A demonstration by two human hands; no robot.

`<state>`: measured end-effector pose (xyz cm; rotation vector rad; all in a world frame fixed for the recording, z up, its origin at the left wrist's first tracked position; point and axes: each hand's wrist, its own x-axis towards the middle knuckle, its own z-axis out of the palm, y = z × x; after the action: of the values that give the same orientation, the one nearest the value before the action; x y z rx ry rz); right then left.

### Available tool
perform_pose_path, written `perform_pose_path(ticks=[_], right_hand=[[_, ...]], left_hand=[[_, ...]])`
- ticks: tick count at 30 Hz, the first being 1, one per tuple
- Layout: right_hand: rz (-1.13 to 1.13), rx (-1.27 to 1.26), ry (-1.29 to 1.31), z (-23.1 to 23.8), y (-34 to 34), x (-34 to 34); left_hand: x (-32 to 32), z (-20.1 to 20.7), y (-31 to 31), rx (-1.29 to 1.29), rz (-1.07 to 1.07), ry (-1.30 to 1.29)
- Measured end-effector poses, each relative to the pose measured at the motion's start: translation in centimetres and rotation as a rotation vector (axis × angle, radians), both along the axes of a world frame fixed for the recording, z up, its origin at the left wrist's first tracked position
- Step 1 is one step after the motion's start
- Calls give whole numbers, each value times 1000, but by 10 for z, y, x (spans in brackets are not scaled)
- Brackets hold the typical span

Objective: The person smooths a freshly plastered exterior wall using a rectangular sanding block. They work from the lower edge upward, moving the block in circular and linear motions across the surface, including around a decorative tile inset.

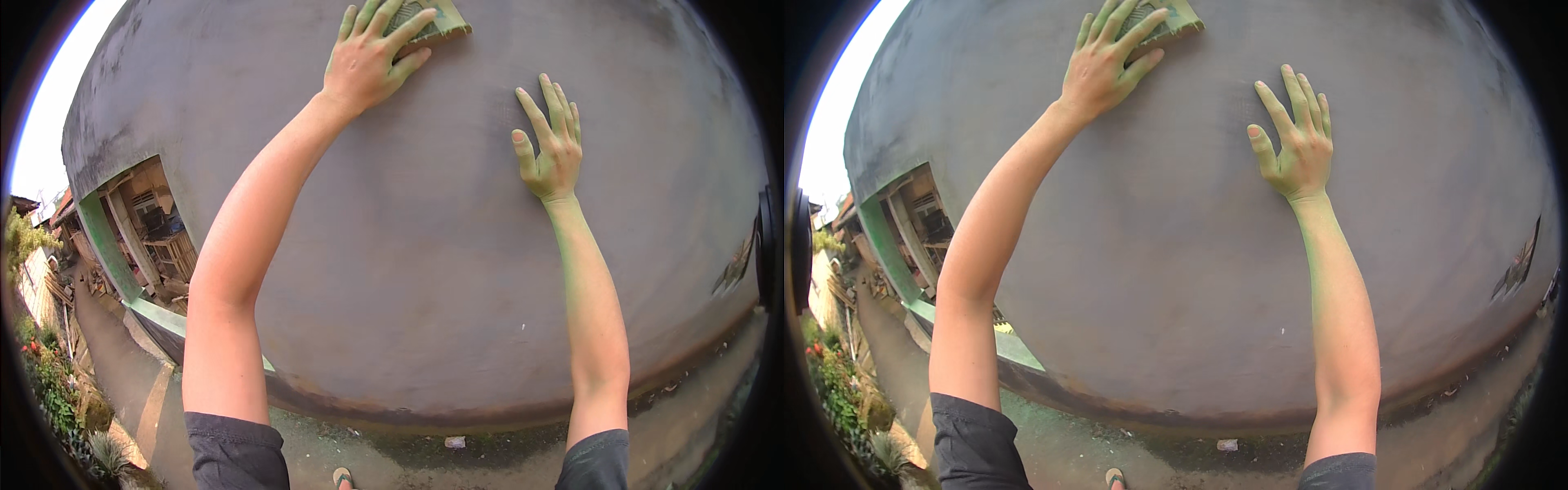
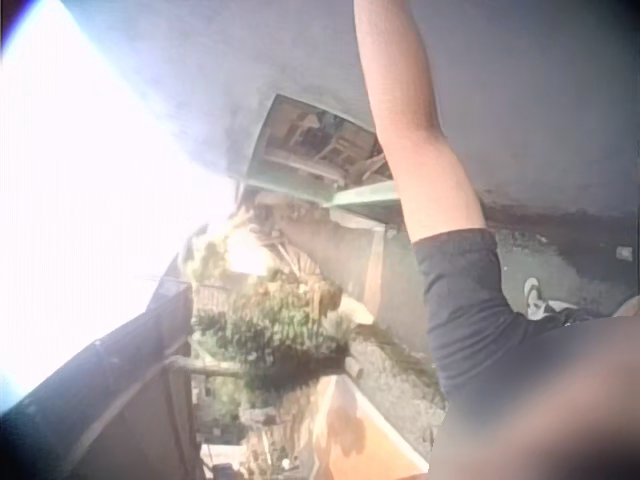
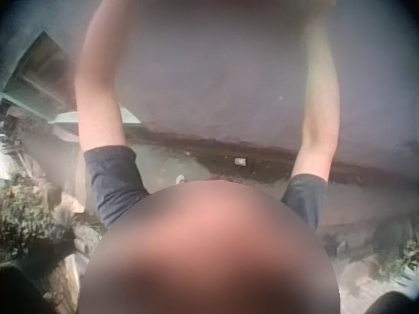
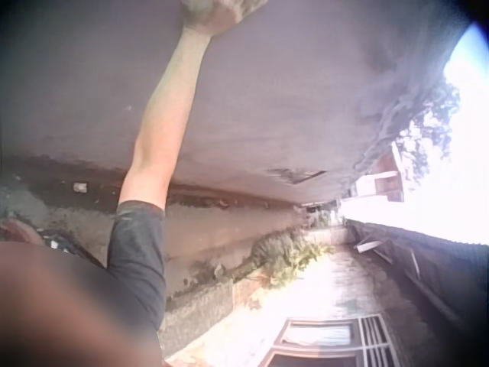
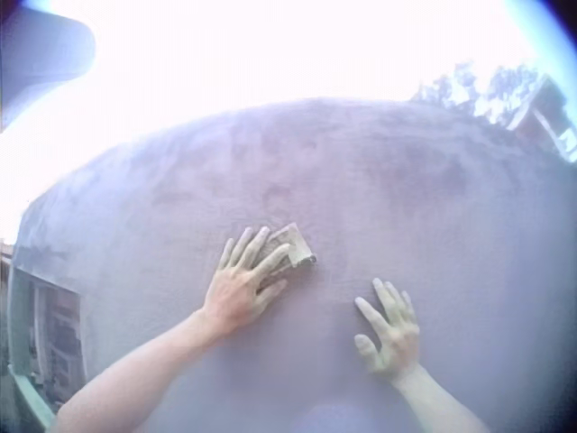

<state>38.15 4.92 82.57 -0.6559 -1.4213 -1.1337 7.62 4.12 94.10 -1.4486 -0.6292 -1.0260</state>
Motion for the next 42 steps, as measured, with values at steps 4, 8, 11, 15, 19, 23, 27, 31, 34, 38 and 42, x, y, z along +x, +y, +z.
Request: perform_pose_path(ticks=[4, 8, 11, 15, 19, 23, 27, 31, 34, 38, 42], right_hand=[[8, 14, 1, 1, -2, -3], [15, 15, 8, 1, -3, -3], [40, 10, 0, 0, -2, -1], [71, 17, 0, 1, 1, 0], [125, 41, 21, 2, 2, -1], [98, 49, 25, 1, 1, 0], [113, 52, 26, 1, 3, 0], [195, 56, 69, 2, 5, -1], [212, 69, 81, 3, 5, -1], [168, 47, 90, 2, 3, -1], [161, 52, 91, 1, 2, -3]], left_hand=[[-19, -1, -19, -86, -17, 310], [-18, 57, -5, -80, -81, -262], [17, 74, 15, 41, -55, -478], [47, 18, 12, 24, -57, -66], [39, -27, -11, -134, -7, 234], [11, 42, -16, -104, -97, -67], [14, 83, 9, -7, -82, -398], [34, 11, 15, -31, -19, -230], [40, -81, -2, -106, -108, -50], [25, -163, -28, -391, -29, 358], [-2, -100, -19, -316, -32, 445]])
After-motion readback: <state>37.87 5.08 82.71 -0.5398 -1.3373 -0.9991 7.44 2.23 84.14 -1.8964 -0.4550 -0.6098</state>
